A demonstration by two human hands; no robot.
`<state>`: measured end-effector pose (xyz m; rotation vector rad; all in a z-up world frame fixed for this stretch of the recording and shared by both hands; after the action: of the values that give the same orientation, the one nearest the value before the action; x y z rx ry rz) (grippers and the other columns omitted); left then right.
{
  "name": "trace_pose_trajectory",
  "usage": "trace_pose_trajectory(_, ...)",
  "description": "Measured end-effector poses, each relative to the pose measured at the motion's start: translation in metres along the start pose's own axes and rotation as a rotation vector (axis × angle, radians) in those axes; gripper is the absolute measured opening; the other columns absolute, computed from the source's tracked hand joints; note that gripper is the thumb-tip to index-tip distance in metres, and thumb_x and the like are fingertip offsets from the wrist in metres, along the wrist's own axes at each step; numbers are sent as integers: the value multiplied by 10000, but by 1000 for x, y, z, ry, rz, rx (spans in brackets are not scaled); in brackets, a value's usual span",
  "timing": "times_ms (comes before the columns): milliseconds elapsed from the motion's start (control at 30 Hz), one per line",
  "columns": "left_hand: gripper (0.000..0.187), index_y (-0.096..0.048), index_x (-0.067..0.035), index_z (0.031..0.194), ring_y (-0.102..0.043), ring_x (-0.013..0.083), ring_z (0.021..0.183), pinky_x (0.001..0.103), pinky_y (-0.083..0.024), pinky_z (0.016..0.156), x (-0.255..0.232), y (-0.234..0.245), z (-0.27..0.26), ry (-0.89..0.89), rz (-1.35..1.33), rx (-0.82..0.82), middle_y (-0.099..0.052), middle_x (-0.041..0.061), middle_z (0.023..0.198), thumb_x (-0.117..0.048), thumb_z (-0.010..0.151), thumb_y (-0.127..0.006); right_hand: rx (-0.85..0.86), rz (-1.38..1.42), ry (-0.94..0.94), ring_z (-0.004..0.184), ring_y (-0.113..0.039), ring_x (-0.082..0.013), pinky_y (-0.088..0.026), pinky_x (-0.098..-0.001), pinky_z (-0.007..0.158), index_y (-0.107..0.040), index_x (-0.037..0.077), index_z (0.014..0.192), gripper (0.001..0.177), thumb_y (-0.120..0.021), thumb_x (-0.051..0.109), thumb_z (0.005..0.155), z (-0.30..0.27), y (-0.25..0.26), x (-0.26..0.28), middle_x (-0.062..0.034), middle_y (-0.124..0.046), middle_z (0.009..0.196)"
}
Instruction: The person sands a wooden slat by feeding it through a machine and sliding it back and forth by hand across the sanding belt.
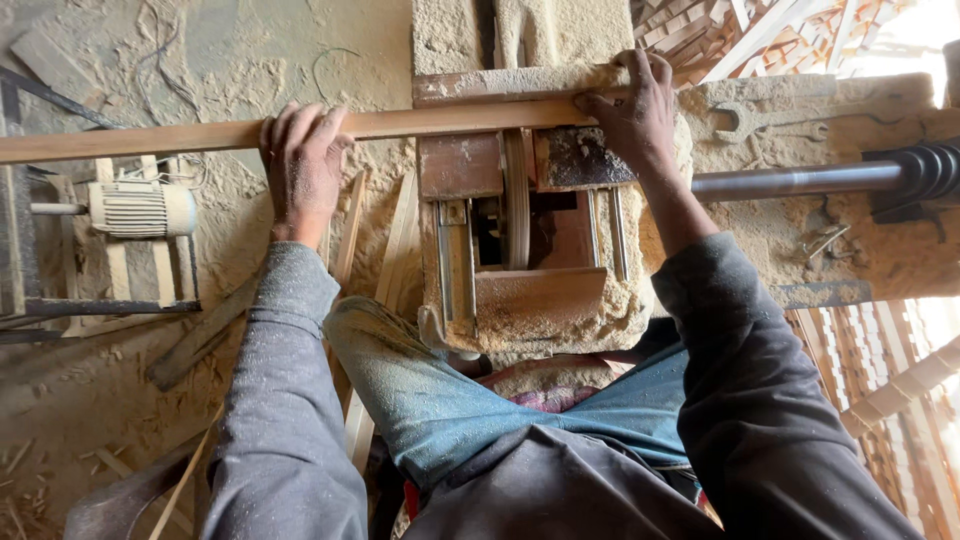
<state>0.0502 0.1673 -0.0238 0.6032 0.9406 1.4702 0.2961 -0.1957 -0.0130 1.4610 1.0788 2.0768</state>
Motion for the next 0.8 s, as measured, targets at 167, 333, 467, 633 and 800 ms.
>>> trace_pose_trajectory(167, 408, -759, -142, 1289, -522, 297, 939, 412, -378, 781, 7, -2, 9, -108, -109, 80, -719, 65, 1145, 15, 913, -765, 129, 141, -129, 1205, -510, -333, -477, -560, 986, -537, 183, 1279, 557, -844, 383, 859, -5, 21, 12, -187, -491, 1338)
trace_pose_trajectory(333, 286, -762, -187, 1214, -505, 232, 841, 389, -374, 748, -21, -36, 20, -32, -104, 136, -707, 27, 974, -175, 930, -796, 245, 220, -314, 1084, -648, -260, -540, -421, 904, -503, 132, 1285, 527, -781, 377, 910, -6, 37, -30, -117, -667, 1227)
trace_pose_trajectory(467, 293, -786, -145, 1144, -547, 288, 899, 416, -387, 729, -35, -40, 26, 21, -151, 17, -725, 64, 994, -261, 887, -868, 237, 245, -278, 699, -679, -160, -546, -300, 589, -559, 79, 1218, 419, -808, 290, 955, -3, 38, -29, -93, -744, 974)
trace_pose_trajectory(633, 748, -351, -107, 1569, -490, 269, 1334, 471, -356, 1097, -79, -12, 58, 293, -229, 480, -527, 122, 1530, -306, 952, -723, 186, 9, -255, 766, -464, -114, -356, -294, 599, -519, 210, 906, 478, -885, 508, 833, 9, 31, -28, 27, -586, 918)
trace_pose_trajectory(800, 880, -439, -50, 1416, -423, 330, 1329, 475, -308, 1121, -114, -58, 81, 90, -289, 315, -493, 153, 1434, -500, 802, -881, 164, -92, -112, 753, -538, -128, -415, -303, 585, -587, 180, 950, 511, -861, 602, 862, 21, 26, -40, 10, -640, 903)
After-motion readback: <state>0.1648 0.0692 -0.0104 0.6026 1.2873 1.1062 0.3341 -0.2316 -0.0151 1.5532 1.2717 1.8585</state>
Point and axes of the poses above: each hand's wrist, its own z-axis towards the middle knuckle, its own y-axis out of the back of the hand, x = y × z, the point moved 6 cm from there along z, towards the middle knuckle
